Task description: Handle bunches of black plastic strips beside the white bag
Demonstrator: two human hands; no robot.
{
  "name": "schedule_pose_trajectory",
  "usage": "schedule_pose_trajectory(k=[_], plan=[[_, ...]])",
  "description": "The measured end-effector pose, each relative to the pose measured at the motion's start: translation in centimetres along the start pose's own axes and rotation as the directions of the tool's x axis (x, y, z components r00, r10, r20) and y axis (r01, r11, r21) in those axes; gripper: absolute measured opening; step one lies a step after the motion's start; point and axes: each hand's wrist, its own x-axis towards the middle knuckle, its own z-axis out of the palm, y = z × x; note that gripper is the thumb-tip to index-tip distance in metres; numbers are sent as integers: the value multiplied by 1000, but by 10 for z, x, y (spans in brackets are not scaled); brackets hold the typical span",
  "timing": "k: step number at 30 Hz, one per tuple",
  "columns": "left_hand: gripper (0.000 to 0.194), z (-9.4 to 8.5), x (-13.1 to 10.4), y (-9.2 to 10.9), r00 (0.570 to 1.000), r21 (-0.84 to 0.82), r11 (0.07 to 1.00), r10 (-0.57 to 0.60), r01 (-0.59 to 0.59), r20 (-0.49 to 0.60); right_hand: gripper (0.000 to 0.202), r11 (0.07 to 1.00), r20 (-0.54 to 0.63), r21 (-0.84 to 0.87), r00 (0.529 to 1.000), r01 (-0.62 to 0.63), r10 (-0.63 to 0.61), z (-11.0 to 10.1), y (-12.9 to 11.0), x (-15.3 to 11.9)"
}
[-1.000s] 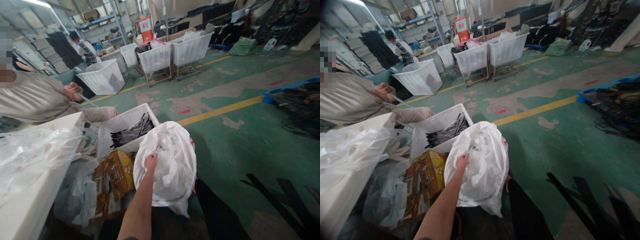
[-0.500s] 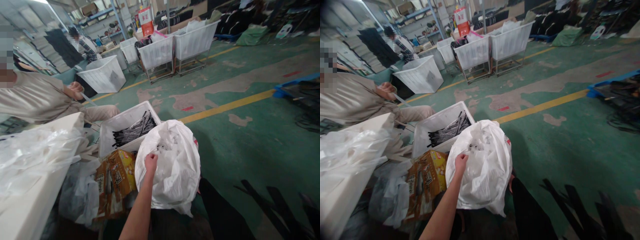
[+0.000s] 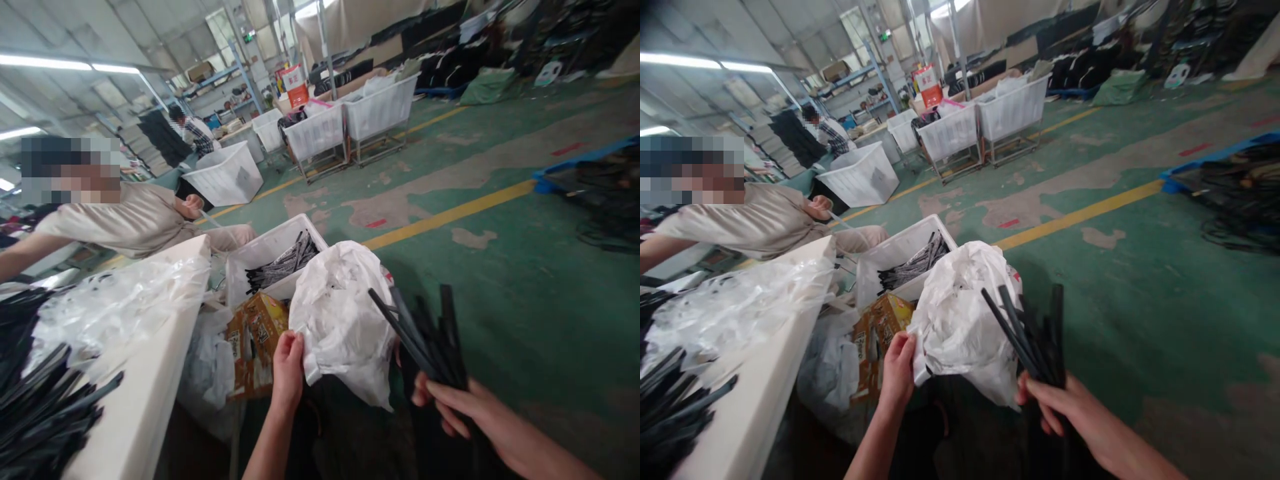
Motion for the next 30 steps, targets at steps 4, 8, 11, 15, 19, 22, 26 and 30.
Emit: schedule_pose_trajectory(k=[4,8,11,15,19,22,26,30], plan=[[27,10,-70,9,983,53,998,-50,41,176,51,992,71,90,993,84,-90,57,-25,11],[23,17,-118,13,933,88,993,-104,78,346,36,982,70,-22,980,186,-184,98,-38,8],[22,16,-136,16,927,53,997,-77,62,367,20,952,59,-108,958,287,-282,110,-43,-2],[30,14,-154,16,941,-72,974,-185,213,284,9,924,18,-185,941,336,-339,118,-49,-15],[47,12,-177,14,905,-89,942,-282,324,318,4,866,-38,-316,907,388,-420,124,-56,-25],[37,5,-191,13,896,-90,948,-254,306,364,5,832,-51,-392,893,393,-447,127,-57,-31],[27,-11,-199,14,920,-39,975,-191,217,341,7,806,-8,-436,894,399,-447,129,-54,-36],[28,-26,-202,14,844,22,943,-307,332,440,8,802,33,-445,903,398,-429,130,-50,-37]])
